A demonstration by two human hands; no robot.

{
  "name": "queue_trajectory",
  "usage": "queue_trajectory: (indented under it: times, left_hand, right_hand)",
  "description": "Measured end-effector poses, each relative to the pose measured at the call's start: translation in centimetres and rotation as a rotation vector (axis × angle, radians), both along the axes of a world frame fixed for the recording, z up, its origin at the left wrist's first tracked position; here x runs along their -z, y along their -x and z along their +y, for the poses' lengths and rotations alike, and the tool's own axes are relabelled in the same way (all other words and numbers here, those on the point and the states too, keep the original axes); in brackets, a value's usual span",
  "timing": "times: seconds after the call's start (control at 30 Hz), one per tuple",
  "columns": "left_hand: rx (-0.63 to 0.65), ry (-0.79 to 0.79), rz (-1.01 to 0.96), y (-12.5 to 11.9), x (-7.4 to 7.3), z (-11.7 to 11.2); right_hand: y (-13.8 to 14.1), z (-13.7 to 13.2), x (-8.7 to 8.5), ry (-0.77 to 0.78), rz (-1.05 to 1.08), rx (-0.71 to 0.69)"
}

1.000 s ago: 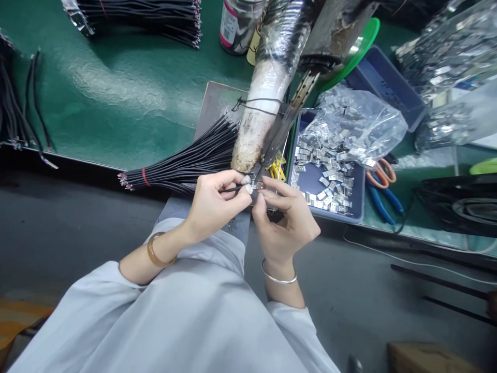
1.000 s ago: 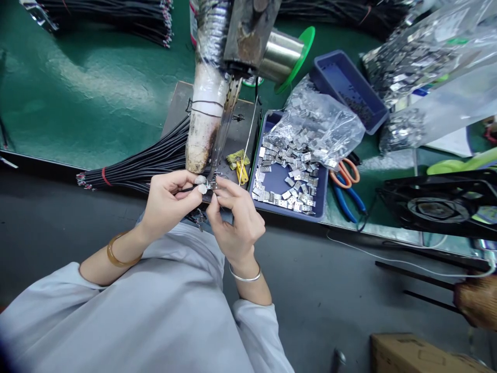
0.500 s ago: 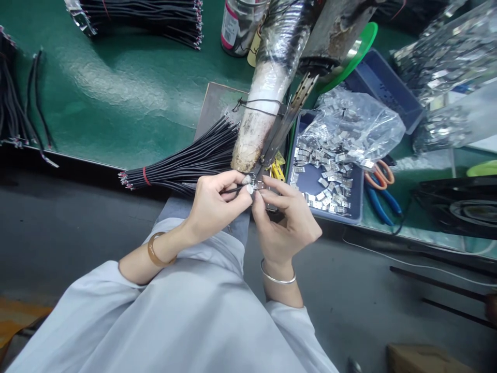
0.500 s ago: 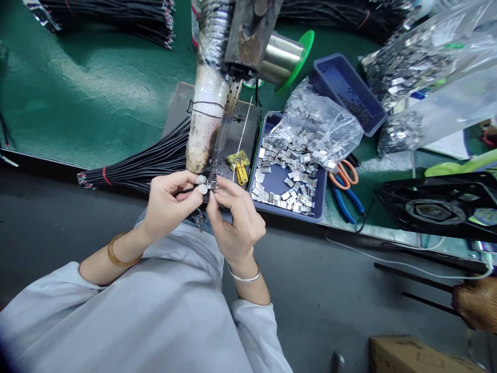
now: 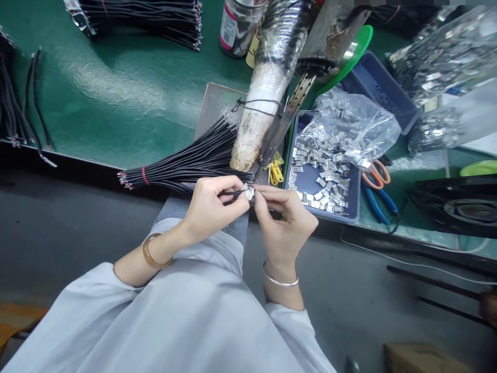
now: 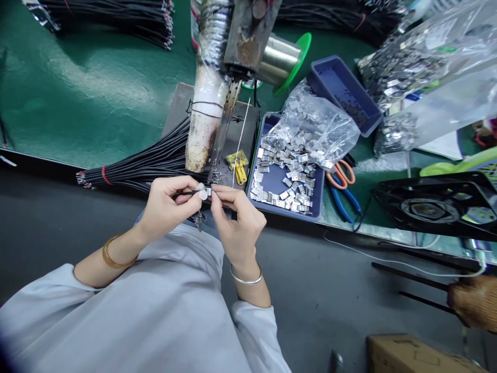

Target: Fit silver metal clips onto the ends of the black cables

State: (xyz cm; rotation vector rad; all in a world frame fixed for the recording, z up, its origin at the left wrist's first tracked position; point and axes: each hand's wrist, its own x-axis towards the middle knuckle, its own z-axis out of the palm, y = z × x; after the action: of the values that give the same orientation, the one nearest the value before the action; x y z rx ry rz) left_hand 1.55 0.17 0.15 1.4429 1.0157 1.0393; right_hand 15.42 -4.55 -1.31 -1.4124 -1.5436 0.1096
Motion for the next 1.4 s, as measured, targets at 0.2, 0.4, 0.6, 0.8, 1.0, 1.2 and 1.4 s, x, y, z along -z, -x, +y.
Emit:
queue_trajectory:
  times: [0.2,0.4,0.6,0.8,1.0,1.2,1.4]
  left_hand:
    - [0.072,0.056,-0.01,0.5,0.1,0.0]
    - [0.038,0.158,-0.067,0.3,0.4,-0.1]
    - [0.018,0.191,-0.131,-0.1,0.4,0.0]
    - [-0.032,0.147,-0.109,-0.5,0.4,0.2]
    - [-0.058,0.081,-0.084,-0.6,0.1,0.5]
    - [0.019,0.13,-0.066,-0.2,0.0,0.5]
    - [0.067,-0.193,0.144,0.3,0.5,-0.2]
  right_hand:
    - [-0.1,-0.7,0.3,-0.062,0.042,-0.085]
    - [-0.2,-0.2,0.6,-0.394,0.261,0.09]
    - [-0.7,-0.5,0.7,-0.2,0.182,0.092]
    - [-0.1,0.2,1.3,-0.073,0.01,0.016]
    - [0.2,0.8,0.4,-0.16,-0.092,0.028]
    - [-0.2,-0.1,0.8,-0.203,-0.135,-0.023]
    - [-0.6,0.3,0.5,0.093,0.192,-0.046]
